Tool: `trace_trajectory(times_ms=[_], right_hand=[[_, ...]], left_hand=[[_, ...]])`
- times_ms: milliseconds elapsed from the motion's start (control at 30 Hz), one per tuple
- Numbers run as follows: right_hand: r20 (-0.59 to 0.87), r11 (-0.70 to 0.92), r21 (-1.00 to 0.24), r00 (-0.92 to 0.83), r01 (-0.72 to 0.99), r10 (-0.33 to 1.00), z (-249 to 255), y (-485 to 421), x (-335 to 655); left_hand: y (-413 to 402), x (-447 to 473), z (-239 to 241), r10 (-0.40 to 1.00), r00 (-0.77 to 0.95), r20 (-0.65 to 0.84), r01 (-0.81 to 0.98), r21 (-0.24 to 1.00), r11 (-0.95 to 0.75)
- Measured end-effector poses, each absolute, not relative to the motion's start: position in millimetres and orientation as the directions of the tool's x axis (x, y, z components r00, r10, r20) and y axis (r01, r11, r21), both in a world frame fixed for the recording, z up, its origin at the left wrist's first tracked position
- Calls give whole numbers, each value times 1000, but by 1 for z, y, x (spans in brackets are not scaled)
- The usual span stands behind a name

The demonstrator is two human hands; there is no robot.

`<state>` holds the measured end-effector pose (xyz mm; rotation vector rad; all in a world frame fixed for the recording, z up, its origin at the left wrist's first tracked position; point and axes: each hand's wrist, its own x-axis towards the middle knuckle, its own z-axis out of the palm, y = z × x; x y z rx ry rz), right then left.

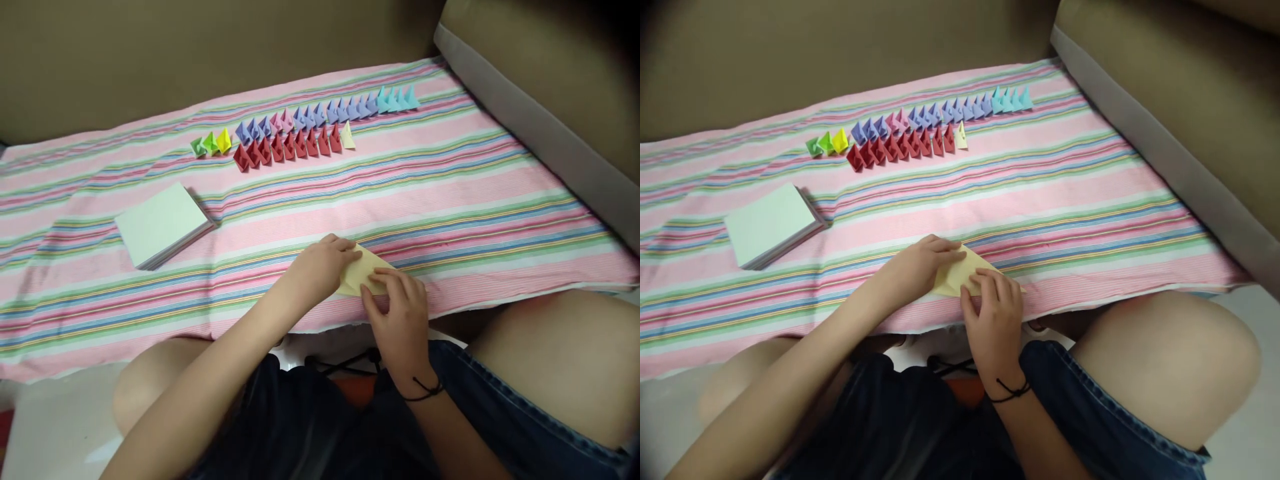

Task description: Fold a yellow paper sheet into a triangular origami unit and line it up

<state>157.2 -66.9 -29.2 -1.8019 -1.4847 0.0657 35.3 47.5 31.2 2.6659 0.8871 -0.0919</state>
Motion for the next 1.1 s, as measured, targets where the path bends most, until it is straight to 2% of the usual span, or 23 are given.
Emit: trace_trajectory(times_ms=[367, 567, 667, 733, 800, 933, 1100], right_hand=[[421, -100, -510, 349, 854, 837, -39, -64, 148], [411, -179, -454, 383, 873, 828, -33, -65, 136], [446, -53, -496, 306, 867, 841, -27, -64, 129], [440, 88, -585, 225, 806, 869, -26, -63, 126], [407, 161, -664, 173, 730, 897, -26, -61, 124], [370, 158, -705, 169, 692, 914, -29, -60, 124], [363, 112, -649, 177, 752, 915, -29, -57, 121]], left_hand=[[60, 32, 30, 515, 832, -204, 554, 350, -756], [62, 32, 28, 498, 846, -192, 533, 339, -775], [60, 32, 28, 494, 847, -198, 532, 336, -777], [60, 31, 29, 493, 846, -203, 533, 338, -776], [60, 31, 28, 493, 847, -200, 532, 343, -774], [62, 30, 25, 475, 855, -208, 519, 365, -773], [63, 30, 22, 475, 859, -193, 512, 374, -774]])
